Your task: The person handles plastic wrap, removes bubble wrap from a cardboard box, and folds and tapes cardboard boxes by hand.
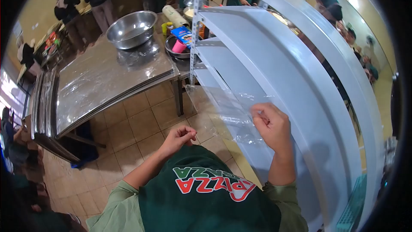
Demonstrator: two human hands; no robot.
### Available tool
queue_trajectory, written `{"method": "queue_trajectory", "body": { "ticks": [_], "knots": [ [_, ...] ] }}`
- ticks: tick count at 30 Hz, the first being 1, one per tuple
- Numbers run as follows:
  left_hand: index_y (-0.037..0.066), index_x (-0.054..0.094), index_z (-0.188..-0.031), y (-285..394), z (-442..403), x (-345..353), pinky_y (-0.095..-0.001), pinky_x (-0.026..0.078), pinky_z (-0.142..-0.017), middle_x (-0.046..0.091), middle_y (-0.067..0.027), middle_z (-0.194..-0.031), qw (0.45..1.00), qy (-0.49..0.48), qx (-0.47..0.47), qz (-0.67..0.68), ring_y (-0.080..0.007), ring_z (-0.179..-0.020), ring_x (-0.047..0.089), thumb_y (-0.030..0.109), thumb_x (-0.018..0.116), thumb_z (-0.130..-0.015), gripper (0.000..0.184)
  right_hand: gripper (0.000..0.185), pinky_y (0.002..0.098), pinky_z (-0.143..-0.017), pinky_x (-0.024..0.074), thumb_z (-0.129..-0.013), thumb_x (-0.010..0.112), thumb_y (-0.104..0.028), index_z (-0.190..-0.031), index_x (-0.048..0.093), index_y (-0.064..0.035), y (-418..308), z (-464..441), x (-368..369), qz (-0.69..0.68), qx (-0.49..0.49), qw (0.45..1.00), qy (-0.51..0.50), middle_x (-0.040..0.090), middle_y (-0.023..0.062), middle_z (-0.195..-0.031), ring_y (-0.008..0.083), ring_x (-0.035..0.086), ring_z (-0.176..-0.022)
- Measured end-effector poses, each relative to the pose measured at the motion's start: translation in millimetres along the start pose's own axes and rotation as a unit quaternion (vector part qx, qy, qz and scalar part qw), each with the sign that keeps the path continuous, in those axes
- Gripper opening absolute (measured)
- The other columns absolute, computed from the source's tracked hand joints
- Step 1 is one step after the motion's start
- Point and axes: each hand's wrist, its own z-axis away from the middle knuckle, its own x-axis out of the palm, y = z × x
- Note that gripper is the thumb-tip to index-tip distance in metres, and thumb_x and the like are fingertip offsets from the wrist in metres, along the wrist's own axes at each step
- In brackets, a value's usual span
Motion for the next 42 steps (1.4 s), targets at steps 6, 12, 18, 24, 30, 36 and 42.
{"method": "queue_trajectory", "body": {
  "ticks": [6, 12, 18, 24, 30, 36, 42],
  "knots": [
    [0.005, 0.051, -0.114, 3.1, -17.0, -44.5, -0.0261, 0.047, -0.069, 0.056, -0.0077, -0.109, 0.986, 0.126, 0.062, 0.089, -0.011, -0.084, 0.055, 0.022, 0.06, -0.088, 0.033, 0.011, 0.0288, -0.057, 0.0474, -0.077, 0.061, -0.005, -0.088, 0.062, -0.0067, 17.2, -39.4, 66.8, -0.064, 0.024, 0.99, -0.127, 0.061, 0.0076, -0.08, 0.0197, 0.06, -0.062],
    [0.011, 0.041, -0.13, 55.1, -41.2, -119.9, -0.0427, 0.028, -0.1, 0.037, -0.0141, -0.133, 0.905, 0.181, 0.263, -0.281, -0.0276, -0.121, 0.036, 0.038, 0.076, -0.068, 0.076, 0.012, 0.0327, -0.063, 0.0497, -0.08, 0.061, -0.012, -0.092, 0.063, -0.0085, 20.9, -68.3, 157.2, -0.067, -0.014, 0.974, -0.215, 0.063, 0.0079, -0.088, 0.0265, 0.062, -0.074],
    [0.007, 0.062, -0.097, 92.3, -76.4, -180.6, -0.0397, 0.039, -0.091, 0.065, -0.0047, -0.095, 0.88, -0.002, 0.248, -0.405, -0.0232, -0.092, 0.06, 0.021, 0.072, -0.074, 0.028, 0.013, 0.0336, -0.066, 0.0505, -0.083, 0.06, -0.015, -0.094, 0.063, -0.0102, 2.8, -115.0, 217.0, -0.08, -0.027, 0.964, -0.254, 0.064, 0.0072, -0.09, 0.0269, 0.063, -0.079],
    [0.004, 0.063, -0.087, 93.8, -116.5, -220.0, -0.0268, 0.047, -0.061, 0.063, -0.0076, -0.076, 0.939, 0.004, 0.119, -0.322, -0.0163, -0.068, 0.061, 0.01, 0.065, -0.08, 0.009, 0.013, 0.0332, -0.066, 0.0504, -0.083, 0.06, -0.014, -0.095, 0.064, -0.01, 7.9, -158.2, 239.9, -0.083, 0.044, 0.975, -0.202, 0.065, 0.0069, -0.089, 0.0265, 0.063, -0.079],
    [0.003, 0.061, -0.086, 74.6, -182.9, -263.1, -0.0207, 0.043, -0.057, 0.062, -0.0012, -0.075, 0.967, 0.063, 0.087, -0.231, -0.0057, -0.063, 0.053, 0.007, 0.063, -0.083, 0.005, 0.011, 0.0323, -0.064, 0.0481, -0.08, 0.063, -0.01, -0.09, 0.064, -0.0083, 33.5, -202.7, 226.7, -0.063, 0.08, 0.993, -0.065, 0.062, 0.0073, -0.081, 0.0242, 0.061, -0.073],
    [-0.001, 0.058, -0.087, 102.5, -222.5, -288.8, -0.0224, 0.046, -0.055, 0.062, -0.0071, -0.075, 0.966, 0.22, 0.093, -0.096, -0.0105, -0.063, 0.057, 0.012, 0.061, -0.086, 0.013, 0.01, 0.0337, -0.072, 0.0442, -0.076, 0.063, -0.001, -0.085, 0.064, -0.0052, 71.2, -247.9, 250.8, -0.092, 0.033, 0.991, 0.093, 0.061, 0.0077, -0.081, 0.0239, 0.057, -0.076],
    [0.001, 0.054, -0.09, 73.5, -229.6, -323.2, -0.0265, 0.049, -0.051, 0.059, -0.0085, -0.076, 0.947, 0.315, 0.062, -0.004, -0.0128, -0.057, 0.055, 0.017, 0.058, -0.088, 0.016, 0.02, 0.0275, -0.081, 0.0382, -0.08, 0.058, 0.004, -0.094, 0.045, -0.0025, 97.8, -243.8, 289.4, -0.232, 0.089, 0.958, 0.142, 0.044, 0.005, -0.086, 0.0154, 0.046, -0.082]
  ]
}}
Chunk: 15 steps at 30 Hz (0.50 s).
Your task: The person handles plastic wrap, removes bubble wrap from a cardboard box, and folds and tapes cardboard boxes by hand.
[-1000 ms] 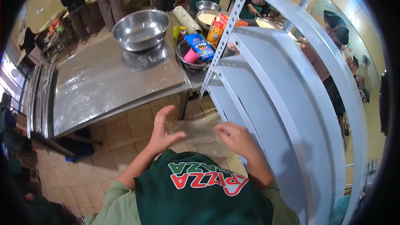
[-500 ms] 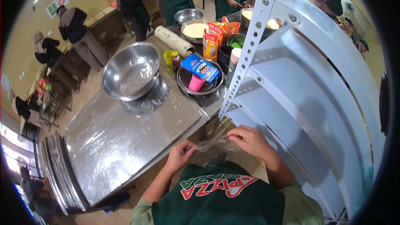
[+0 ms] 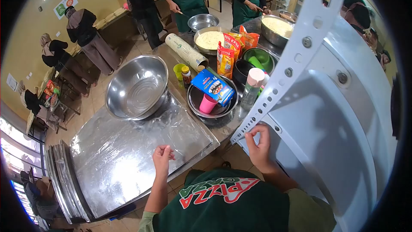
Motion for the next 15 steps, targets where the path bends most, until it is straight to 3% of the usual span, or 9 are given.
{"method": "queue_trajectory", "body": {
  "ticks": [3, 4, 7, 10, 11, 12, 15],
  "knots": [
    [0.001, 0.054, -0.091, -25.8, 5.5, -0.7, -0.0269, 0.049, -0.05, 0.059, -0.0088, -0.076, 0.997, 0.009, -0.072, 0.019, -0.0126, -0.058, 0.055, 0.017, 0.058, -0.088, 0.017, 0.03, 0.0284, -0.088, 0.0353, -0.082, 0.058, 0.002, -0.105, 0.039, -0.0029, 6.3, 5.3, 5.5, -0.132, 0.062, 0.988, 0.057, 0.044, 0.0067, -0.098, 0.0151, 0.044, -0.092],
    [0.001, 0.055, -0.089, -32.0, 4.9, 0.1, -0.0244, 0.048, -0.052, 0.059, -0.0074, -0.073, 0.997, 0.018, -0.08, 0.012, -0.0118, -0.057, 0.055, 0.019, 0.058, -0.088, 0.018, 0.047, 0.0322, -0.096, 0.0313, -0.082, 0.061, -0.003, -0.119, 0.032, -0.0018, 14.2, 7.7, 1.1, -0.101, 0.077, 0.991, 0.036, 0.043, 0.0113, -0.114, 0.019, 0.043, -0.106],
    [0.001, 0.056, -0.085, -52.6, -13.5, -7.1, -0.0216, 0.044, -0.053, 0.059, -0.0046, -0.069, 0.993, 0.037, 0.001, -0.115, -0.0106, -0.056, 0.054, 0.02, 0.058, -0.089, 0.02, 0.054, 0.035, -0.095, 0.0345, -0.08, 0.065, -0.005, -0.124, 0.035, 0.0042, 10.5, -2.1, 11.7, -0.132, 0.034, 0.986, 0.095, 0.047, 0.0148, -0.118, 0.0223, 0.045, -0.109],
    [0.001, 0.06, -0.08, -46.3, -30.4, -17.7, -0.0268, 0.044, -0.055, 0.062, -0.0062, -0.069, 0.959, 0.049, 0.06, -0.274, -0.014, -0.057, 0.055, 0.022, 0.059, -0.087, 0.022, 0.065, 0.0378, -0.099, 0.0314, -0.08, 0.066, -0.009, -0.131, 0.028, 0.005, 6.5, -8.4, 24.1, -0.169, 0.034, 0.982, 0.084, 0.042, 0.0168, -0.125, 0.0239, 0.042, -0.114],
    [0.001, 0.06, -0.08, -40.3, -37.6, -18.2, -0.0285, 0.044, -0.056, 0.063, -0.0071, -0.07, 0.941, 0.053, 0.082, -0.323, -0.0155, -0.058, 0.056, 0.022, 0.059, -0.087, 0.022, 0.067, 0.0382, -0.099, 0.0313, -0.081, 0.066, -0.011, -0.132, 0.027, 0.0048, 8.5, -14.6, 22.4, -0.117, 0.019, 0.991, 0.063, 0.041, 0.0173, -0.126, 0.0239, 0.042, -0.114],
    [0.002, 0.061, -0.078, -33.6, -41.5, -19.1, -0.034, 0.045, -0.06, 0.062, -0.0097, -0.072, 0.915, 0.068, 0.127, -0.376, -0.0225, -0.063, 0.058, 0.023, 0.06, -0.085, 0.022, 0.069, 0.0387, -0.099, 0.0312, -0.081, 0.066, -0.013, -0.134, 0.026, 0.0046, 11.9, -22.4, 19.6, -0.067, 0.002, 0.997, 0.041, 0.04, 0.0177, -0.127, 0.024, 0.041, -0.115],
    [0.003, 0.06, -0.078, -42.5, -61.2, -38.1, -0.038, 0.044, -0.066, 0.061, -0.0114, -0.075, 0.863, 0.062, 0.212, -0.454, -0.0284, -0.072, 0.057, 0.022, 0.06, -0.085, 0.02, 0.064, 0.0371, -0.095, 0.035, -0.083, 0.063, -0.019, -0.131, 0.029, 0.0034, 8.7, -46.4, 26.2, -0.035, -0.012, 0.999, 0.029, 0.047, 0.0168, -0.119, 0.0222, 0.046, -0.108]
  ]
}}
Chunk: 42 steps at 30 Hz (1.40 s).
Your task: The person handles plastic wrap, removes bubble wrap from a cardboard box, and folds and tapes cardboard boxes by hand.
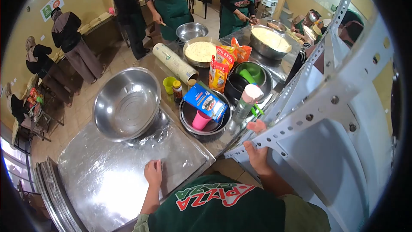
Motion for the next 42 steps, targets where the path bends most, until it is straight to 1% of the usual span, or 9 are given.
{"method": "queue_trajectory", "body": {
  "ticks": [2, 3, 7, 13, 16, 19, 28, 31, 42],
  "knots": [
    [0.004, 0.059, -0.078, -19.1, -1.9, 2.2, -0.0398, 0.043, -0.068, 0.06, -0.0116, -0.077, 0.999, 0.009, 0.034, -0.029, -0.0299, -0.074, 0.056, 0.021, 0.059, -0.084, 0.018, 0.059, 0.0362, -0.093, 0.0358, -0.084, 0.06, -0.021, -0.129, 0.031, 0.0023, 2.3, -4.9, -1.1, 0.008, 0.009, 1.0, -0.012, 0.051, 0.0159, -0.111, 0.0216, 0.049, -0.104],
    [0.004, 0.059, -0.078, -22.3, -3.5, 3.3, -0.0407, 0.042, -0.07, 0.06, -0.0116, -0.078, 0.998, 0.012, 0.049, -0.042, -0.0306, -0.075, 0.055, 0.02, 0.059, -0.084, 0.018, 0.045, 0.0327, -0.08, 0.0401, -0.086, 0.054, -0.023, -0.119, 0.036, 0.0019, 1.9, -6.9, 2.8, -0.006, 0.018, 1.0, 0.007, 0.054, 0.0131, -0.094, 0.018, 0.052, -0.087],
    [0.005, 0.057, -0.078, -23.9, -6.6, 1.8, -0.0405, 0.04, -0.069, 0.059, -0.0103, -0.081, 0.994, -0.008, 0.078, -0.074, -0.0296, -0.076, 0.054, 0.019, 0.058, -0.084, 0.016, 0.034, 0.028, -0.069, 0.0382, -0.087, 0.052, -0.02, -0.111, 0.039, 0.0008, 7.3, -4.3, 0.6, -0.025, 0.008, 1.0, -0.001, 0.051, 0.0092, -0.085, 0.013, 0.047, -0.074],
    [0.005, 0.056, -0.079, -22.5, -5.9, 4.7, -0.0416, 0.039, -0.07, 0.057, -0.0116, -0.083, 0.991, -0.009, 0.077, -0.107, -0.0311, -0.078, 0.052, 0.02, 0.057, -0.084, 0.016, 0.033, 0.0302, -0.069, 0.0405, -0.087, 0.051, -0.024, -0.107, 0.038, -0.0016, 17.4, 2.9, -1.7, -0.013, 0.057, 0.997, -0.04, 0.049, 0.0117, -0.084, 0.0151, 0.048, -0.072],
    [0.004, 0.056, -0.079, -24.5, -6.9, 5.7, -0.0419, 0.039, -0.071, 0.057, -0.0123, -0.084, 0.993, -0.023, 0.073, -0.09, -0.0316, -0.079, 0.052, 0.02, 0.057, -0.084, 0.017, 0.028, 0.0277, -0.071, 0.0392, -0.085, 0.054, -0.014, -0.105, 0.041, -0.001, 17.6, 3.3, -1.5, -0.023, 0.054, 0.998, -0.03, 0.049, 0.0086, -0.086, 0.0128, 0.047, -0.075],
    [0.004, 0.056, -0.081, -22.6, -7.4, 5.5, -0.0424, 0.039, -0.072, 0.056, -0.0129, -0.085, 0.992, -0.021, 0.068, -0.1, -0.0319, -0.08, 0.051, 0.02, 0.057, -0.085, 0.017, 0.026, 0.0317, -0.071, 0.0415, -0.085, 0.051, -0.016, -0.102, 0.038, -0.0026, 18.1, 5.7, -2.8, 0.032, 0.067, 0.996, -0.038, 0.049, 0.011, -0.084, 0.0155, 0.048, -0.073],
    [0.003, 0.055, -0.082, -21.0, -9.0, 4.8, -0.0425, 0.037, -0.074, 0.053, -0.0134, -0.085, 0.99, -0.028, 0.065, -0.124, -0.0316, -0.081, 0.049, 0.021, 0.055, -0.085, 0.018, 0.022, 0.0293, -0.071, 0.0385, -0.084, 0.054, -0.014, -0.098, 0.041, -0.0028, 21.4, 2.9, 2.8, -0.014, 0.049, 0.999, -0.012, 0.048, 0.0095, -0.084, 0.0148, 0.047, -0.074],
    [0.003, 0.054, -0.081, -15.3, -11.8, 5.2, -0.0423, 0.036, -0.074, 0.052, -0.0133, -0.084, 0.988, -0.015, 0.068, -0.14, -0.0315, -0.08, 0.049, 0.02, 0.055, -0.085, 0.017, 0.024, 0.0325, -0.07, 0.0428, -0.084, 0.052, -0.012, -0.101, 0.038, -0.0041, 29.0, 4.5, -2.5, 0.038, 0.017, 0.998, -0.037, 0.049, 0.0104, -0.08, 0.016, 0.048, -0.069],
    [0.004, 0.054, -0.079, -24.5, -10.7, 10.3, -0.0416, 0.036, -0.074, 0.053, -0.0119, -0.085, 0.988, -0.044, 0.05, -0.139, -0.0304, -0.081, 0.049, 0.02, 0.054, -0.086, 0.017, 0.023, 0.0327, -0.069, 0.0442, -0.084, 0.051, -0.012, -0.101, 0.038, -0.0046, 25.0, 1.0, -2.7, -0.007, 0.03, 0.998, -0.046, 0.049, 0.0106, -0.081, 0.016, 0.049, -0.07]
  ]
}}
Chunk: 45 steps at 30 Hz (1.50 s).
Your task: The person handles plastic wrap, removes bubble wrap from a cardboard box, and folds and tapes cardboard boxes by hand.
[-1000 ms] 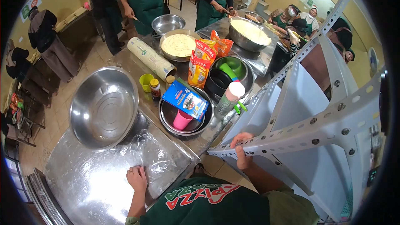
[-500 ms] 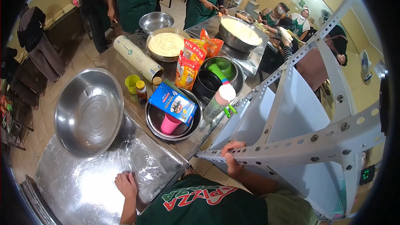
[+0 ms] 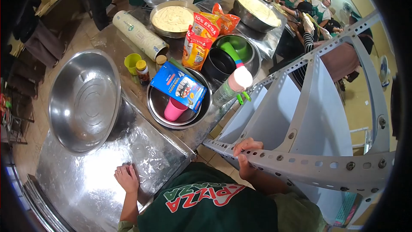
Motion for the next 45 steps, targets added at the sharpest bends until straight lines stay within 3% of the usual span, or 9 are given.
{"method": "queue_trajectory", "body": {
  "ticks": [34, 37, 40, 45],
  "knots": [
    [0.005, 0.056, -0.083, 3.0, 0.3, -3.5, -0.0414, 0.036, -0.076, 0.054, -0.0117, -0.089, 1.0, 0.005, -0.001, 0.002, -0.0304, -0.084, 0.049, 0.022, 0.054, -0.086, 0.017, 0.022, 0.0316, -0.069, 0.0414, -0.081, 0.049, -0.006, -0.1, 0.037, -0.0047, -6.7, -1.3, 2.3, 0.011, 0.027, 1.0, 0.002, 0.048, 0.0109, -0.08, 0.0159, 0.046, -0.07],
    [0.005, 0.056, -0.082, 3.4, -0.2, -5.6, -0.0414, 0.036, -0.076, 0.054, -0.0117, -0.089, 1.0, 0.007, 0.0, 0.002, -0.0305, -0.084, 0.049, 0.022, 0.054, -0.086, 0.018, 0.022, 0.0287, -0.069, 0.0383, -0.082, 0.055, -0.011, -0.098, 0.041, -0.0036, -6.1, -0.6, 6.8, -0.02, 0.032, 0.999, 0.036, 0.049, 0.0096, -0.081, 0.0145, 0.046, -0.071],
    [0.005, 0.055, -0.081, 1.9, 0.1, -4.6, -0.0415, 0.036, -0.076, 0.054, -0.0117, -0.089, 1.0, 0.01, 0.003, 0.0, -0.0305, -0.084, 0.049, 0.023, 0.054, -0.086, 0.018, 0.021, 0.0302, -0.068, 0.0404, -0.082, 0.049, -0.006, -0.1, 0.038, -0.0041, -3.2, 0.8, 2.4, 0.044, 0.01, 0.999, 0.01, 0.049, 0.0112, -0.08, 0.0154, 0.046, -0.069],
    [0.005, 0.055, -0.081, -0.2, 2.0, -2.2, -0.0418, 0.036, -0.075, 0.054, -0.0115, -0.089, 1.0, 0.013, 0.003, 0.003, -0.0305, -0.084, 0.049, 0.023, 0.054, -0.086, 0.019, 0.02, 0.0296, -0.067, 0.0399, -0.082, 0.051, -0.007, -0.098, 0.039, -0.0037, -2.4, 1.6, 2.7, 0.033, 0.013, 0.999, 0.02, 0.049, 0.0107, -0.08, 0.015, 0.046, -0.069]
  ]
}}
